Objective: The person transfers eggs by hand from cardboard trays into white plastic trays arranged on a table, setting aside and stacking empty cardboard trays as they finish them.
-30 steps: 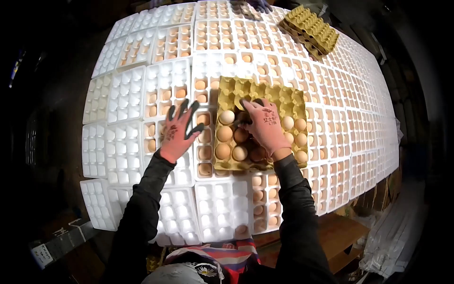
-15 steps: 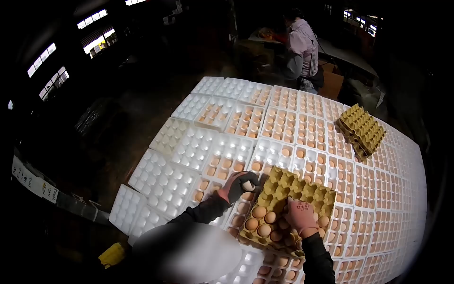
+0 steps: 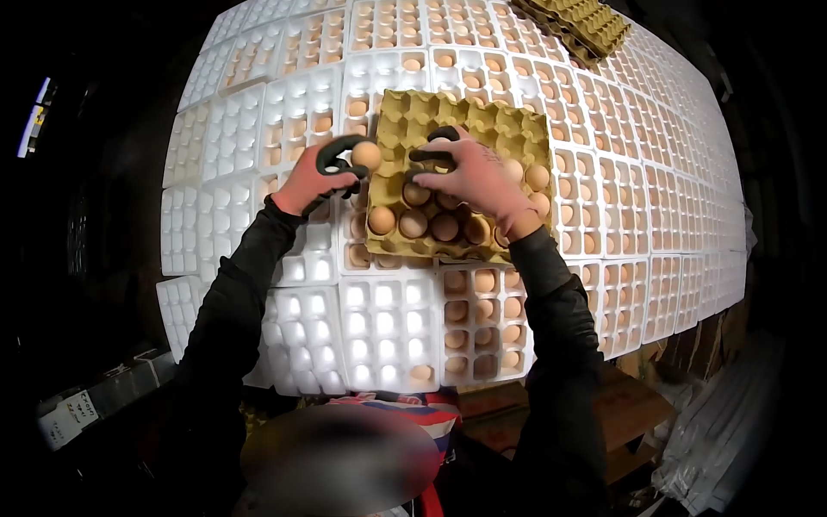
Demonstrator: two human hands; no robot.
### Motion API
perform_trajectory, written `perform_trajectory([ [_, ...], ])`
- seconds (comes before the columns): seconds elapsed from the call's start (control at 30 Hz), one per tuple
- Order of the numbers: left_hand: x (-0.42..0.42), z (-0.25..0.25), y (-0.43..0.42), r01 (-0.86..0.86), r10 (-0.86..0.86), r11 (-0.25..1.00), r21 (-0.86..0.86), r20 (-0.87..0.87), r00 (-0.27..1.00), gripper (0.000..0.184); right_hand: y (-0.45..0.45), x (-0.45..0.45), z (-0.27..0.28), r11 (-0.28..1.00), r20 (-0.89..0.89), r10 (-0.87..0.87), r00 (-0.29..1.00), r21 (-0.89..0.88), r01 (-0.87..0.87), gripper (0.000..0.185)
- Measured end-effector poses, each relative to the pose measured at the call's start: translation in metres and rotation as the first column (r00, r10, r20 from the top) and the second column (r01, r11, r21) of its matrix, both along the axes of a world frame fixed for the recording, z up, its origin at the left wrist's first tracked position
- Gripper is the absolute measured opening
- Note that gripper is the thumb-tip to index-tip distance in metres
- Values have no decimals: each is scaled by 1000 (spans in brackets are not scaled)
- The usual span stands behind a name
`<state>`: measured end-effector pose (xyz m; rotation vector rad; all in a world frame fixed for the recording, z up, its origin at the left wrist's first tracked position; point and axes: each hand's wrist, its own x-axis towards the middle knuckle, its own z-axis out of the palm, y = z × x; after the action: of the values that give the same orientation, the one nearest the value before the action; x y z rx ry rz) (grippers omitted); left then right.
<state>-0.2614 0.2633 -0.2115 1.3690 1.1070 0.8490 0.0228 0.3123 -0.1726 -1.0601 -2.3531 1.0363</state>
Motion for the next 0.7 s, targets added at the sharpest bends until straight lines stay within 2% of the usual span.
perform_trajectory([
  [0.03,-3,8,-3,-74,99,993,-92,315,944,61,-17,-14,15,958,406,-70,911,281,-52,37],
  [0.07,-7,17,-10,-17,40,993,-121,191,981,53,-22,-18,12,952,492,-48,869,285,-109,36],
  [0.1,-1,22,-18,77,-59,991,114,-157,986,50,-22,-23,8,941,574,-26,819,290,-173,36],
  [0.13,10,25,-21,247,-70,922,297,-502,862,46,-21,-27,6,923,648,-14,761,301,-239,35],
  [0.17,22,31,-27,445,-94,859,253,-777,623,46,-19,-20,-2,900,531,-15,848,377,-220,34],
  [0.2,34,33,-34,603,-76,787,127,-951,300,46,-24,-20,10,946,498,-49,866,302,-120,37],
  [0.23,38,28,-34,612,-56,782,122,-963,264,49,-26,-14,5,984,297,-113,948,165,65,37],
  [0.27,37,23,-34,621,-39,775,114,-973,226,52,-28,-9,0,976,99,-212,972,-21,215,37],
  [0.3,35,23,-37,572,-53,811,125,-957,284,54,-37,-6,7,915,-110,-301,947,-315,254,41],
  [0.33,23,23,-45,424,23,873,240,-890,455,54,-52,-8,8,818,-349,-410,843,-550,170,42],
  [0.37,9,24,-57,251,120,911,328,-791,600,55,-73,-18,8,744,-521,-476,708,-668,8,44],
  [0.43,-31,27,-86,-169,385,890,424,-498,777,55,-113,-52,2,623,-632,-551,545,-746,-235,47],
  [0.47,-54,31,-105,-347,518,851,395,-524,676,52,-133,-74,-3,576,-600,-586,545,-781,-240,49],
  [0.5,-83,17,-127,-363,644,763,535,-579,500,52,-148,-96,-22,530,-462,-651,603,-845,-75,45],
  [0.53,-101,6,-147,-463,636,761,454,-662,397,51,-159,-123,-29,471,-412,-703,579,-881,-55,41],
  [0.57,-116,-13,-162,-423,555,809,407,-765,326,52,-168,-147,-40,645,-469,-605,644,-763,51,42],
  [0.6,-121,-30,-172,-391,457,853,345,-856,241,55,-171,-171,-54,718,-409,-560,720,-674,176,45],
  [0.63,-122,-41,-174,-367,393,880,301,-895,211,54,-174,-191,-81,830,-234,-504,831,-398,391,47],
  [0.67,-121,-51,-175,-343,326,905,251,-928,182,53,-176,-207,-87,890,-63,-444,894,-142,433,47],
  [0.7,-119,-51,-176,-273,346,919,286,-915,207,54,-177,-216,-83,910,107,-401,910,-66,409,47],
])
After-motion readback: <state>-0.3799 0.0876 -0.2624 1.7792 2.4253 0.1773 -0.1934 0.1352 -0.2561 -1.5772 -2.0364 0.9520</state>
